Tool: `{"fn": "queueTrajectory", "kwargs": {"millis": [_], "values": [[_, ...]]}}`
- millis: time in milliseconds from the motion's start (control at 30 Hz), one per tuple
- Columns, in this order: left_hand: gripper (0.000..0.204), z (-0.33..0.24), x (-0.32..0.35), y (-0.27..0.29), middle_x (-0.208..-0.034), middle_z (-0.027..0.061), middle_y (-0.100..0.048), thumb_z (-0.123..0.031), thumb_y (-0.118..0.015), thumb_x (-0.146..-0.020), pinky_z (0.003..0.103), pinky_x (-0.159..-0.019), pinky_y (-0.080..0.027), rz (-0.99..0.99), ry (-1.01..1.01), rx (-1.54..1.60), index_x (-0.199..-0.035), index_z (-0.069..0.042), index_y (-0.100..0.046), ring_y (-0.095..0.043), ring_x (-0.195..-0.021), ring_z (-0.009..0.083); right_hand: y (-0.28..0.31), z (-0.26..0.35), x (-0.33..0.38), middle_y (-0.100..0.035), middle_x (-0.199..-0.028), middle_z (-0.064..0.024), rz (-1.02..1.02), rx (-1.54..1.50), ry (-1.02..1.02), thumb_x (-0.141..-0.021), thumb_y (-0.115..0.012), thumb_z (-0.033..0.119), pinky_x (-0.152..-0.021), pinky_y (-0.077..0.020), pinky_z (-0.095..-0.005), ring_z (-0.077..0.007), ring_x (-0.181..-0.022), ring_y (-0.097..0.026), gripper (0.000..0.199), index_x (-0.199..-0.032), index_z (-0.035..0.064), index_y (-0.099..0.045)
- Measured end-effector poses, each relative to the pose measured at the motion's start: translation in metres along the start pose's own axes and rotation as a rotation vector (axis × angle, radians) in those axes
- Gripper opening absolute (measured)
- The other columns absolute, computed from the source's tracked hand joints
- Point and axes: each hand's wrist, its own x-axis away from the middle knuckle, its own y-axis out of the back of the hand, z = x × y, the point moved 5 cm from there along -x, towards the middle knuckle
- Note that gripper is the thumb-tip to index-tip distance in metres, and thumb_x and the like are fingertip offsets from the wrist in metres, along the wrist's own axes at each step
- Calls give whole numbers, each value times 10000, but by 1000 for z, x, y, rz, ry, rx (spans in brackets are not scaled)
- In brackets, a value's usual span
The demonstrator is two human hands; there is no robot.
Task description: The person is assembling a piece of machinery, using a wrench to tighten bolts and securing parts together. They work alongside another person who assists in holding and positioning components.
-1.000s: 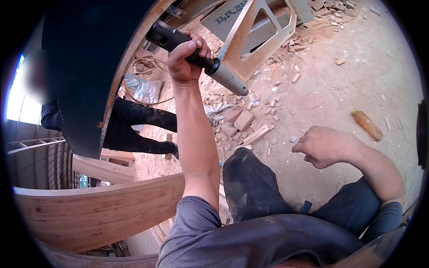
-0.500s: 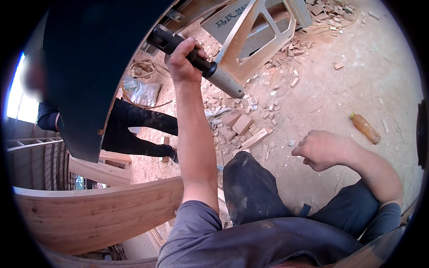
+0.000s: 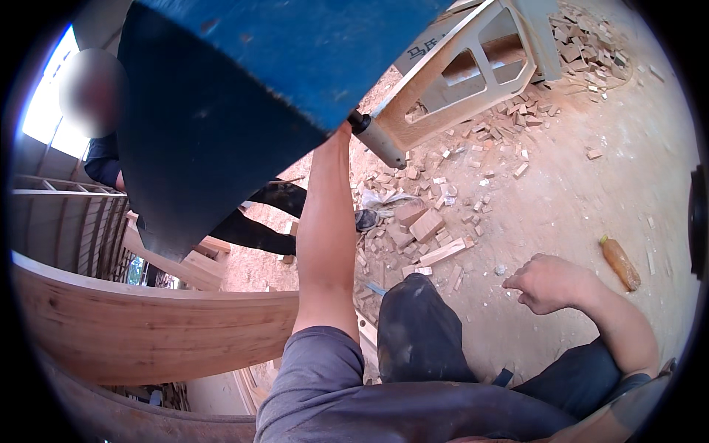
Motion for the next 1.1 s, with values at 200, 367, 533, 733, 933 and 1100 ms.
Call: {"fn": "queueTrajectory", "kwargs": {"millis": [200,367,533,733,933,1100], "values": [[148,11,-45,34,-703,109,-602,-42,-695,-736,386,-449,-524,-164,-48,-143,-832,5,-592,-585,-497,237,-2,-8,-12,-713,-837,-194,29,-17,13,-813,-647,160,-810,-550,-489,-380,-872,-703,241,-1023,53,-695],[136,25,-92,58,-691,109,-580,-22,-693,-720,395,-441,-496,-320,-8,-223,-795,4,-582,-556,-485,240,-6,-21,-21,-718,-865,-193,58,-43,-10,-819,-642,165,-821,-550,-483,-371,-892,-703,265,-1054,57,-697],[126,44,-134,82,-658,100,-563,-22,-687,-708,389,-431,-484,-343,-15,-233,-769,3,-580,-530,-454,236,-25,-40,-34,-726,-887,-185,92,-44,-4,-824,-638,172,-834,-549,-473,-365,-904,-705,298,-1093,64,-705],[126,55,-137,69,-618,103,-560,-15,-691,-724,379,-412,-457,-418,-49,-243,-704,1,-567,-531,-441,223,-45,-55,-49,-730,-968,-183,251,-32,-53,-850,-656,215,-897,-522,-451,-357,-955,-690,389,-1214,82,-692],[124,42,-139,78,-623,105,-564,-21,-688,-734,383,-419,-460,-434,-11,-285,-719,8,-569,-524,-435,224,-31,-41,-56,-721,-857,-185,121,-9,9,-823,-622,175,-866,-528,-475,-367,-887,-705,249,-1025,55,-702],[109,42,-138,77,-638,106,-575,-20,-682,-728,378,-421,-466,-423,-7,-279,-730,13,-578,-531,-444,221,-22,-44,-44,-723,-855,-187,97,-4,-43,-825,-615,171,-850,-536,-478,-373,-881,-704,248,-1024,56,-706]]}}
